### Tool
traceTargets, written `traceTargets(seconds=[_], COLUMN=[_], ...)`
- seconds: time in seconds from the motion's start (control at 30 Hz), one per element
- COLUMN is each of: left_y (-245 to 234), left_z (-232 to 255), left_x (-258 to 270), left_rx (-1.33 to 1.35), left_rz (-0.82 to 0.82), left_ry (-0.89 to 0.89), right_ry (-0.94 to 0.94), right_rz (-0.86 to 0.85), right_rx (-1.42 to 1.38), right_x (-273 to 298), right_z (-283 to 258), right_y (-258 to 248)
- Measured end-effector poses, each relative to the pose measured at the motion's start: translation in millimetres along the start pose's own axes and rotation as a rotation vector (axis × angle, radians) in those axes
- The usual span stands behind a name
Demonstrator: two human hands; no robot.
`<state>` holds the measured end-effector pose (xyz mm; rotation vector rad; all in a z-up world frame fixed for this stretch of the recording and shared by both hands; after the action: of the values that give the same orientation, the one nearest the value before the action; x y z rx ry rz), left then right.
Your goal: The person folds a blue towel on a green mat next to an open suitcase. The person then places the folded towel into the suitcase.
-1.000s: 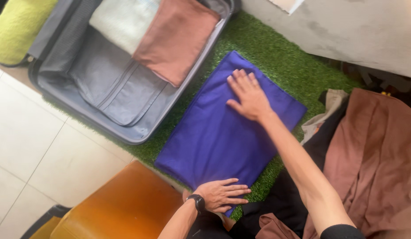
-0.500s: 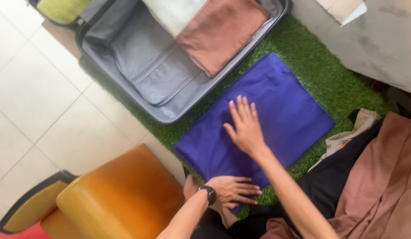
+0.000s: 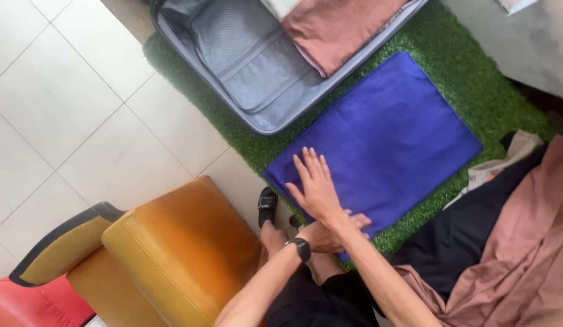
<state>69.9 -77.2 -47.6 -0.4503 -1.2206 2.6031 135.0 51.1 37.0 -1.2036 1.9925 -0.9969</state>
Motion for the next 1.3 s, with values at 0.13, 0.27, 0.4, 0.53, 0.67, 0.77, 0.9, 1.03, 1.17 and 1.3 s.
traceTargets(seconds=[0.13,0.27,0.4,0.53,0.67,0.77,0.9,1.03,1.17,1.3], left_y=[-73,-130,-137,-136,-131,-128,-106,-84,-89,-137], left_z=[-14,-54,-104,-119,-140,-155,-174,-188,-203,-188], left_x=[50,102,118,120,134,148,158,161,158,149], left_rx=[-0.003,0.117,0.402,0.418,0.469,0.562,0.957,1.241,1.114,0.509], left_rz=[0.299,0.784,1.028,1.009,0.795,0.728,0.834,0.92,0.782,0.518], left_ry=[-0.381,-0.97,-1.203,-1.272,-1.358,-1.344,-1.268,-1.249,-1.276,-1.155], right_ry=[0.19,0.298,0.283,0.37,0.342,0.323,0.31,0.375,0.41,0.533], right_rz=[0.112,0.118,0.19,0.263,0.296,0.311,0.318,0.356,0.393,0.446], right_rx=[-0.033,0.001,0.003,0.032,0.089,0.114,0.116,0.083,0.05,0.02], right_x=[32,62,75,80,85,89,90,102,114,146], right_z=[14,3,-27,-33,-39,-44,-46,-51,-59,-56], right_y=[-41,-48,-33,-18,-12,-9,-4,-5,-12,-16])
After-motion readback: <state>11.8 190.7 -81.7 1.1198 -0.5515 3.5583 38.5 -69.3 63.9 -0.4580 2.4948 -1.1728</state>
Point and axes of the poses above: each hand's wrist, its own x-axis away from the middle knuckle, its own y-axis out of the palm, z = x × y, the point moved 8 cm from there along -x, towards the middle knuckle, and after that the axes turned 1 degree about -y, right-handed, at the moved point
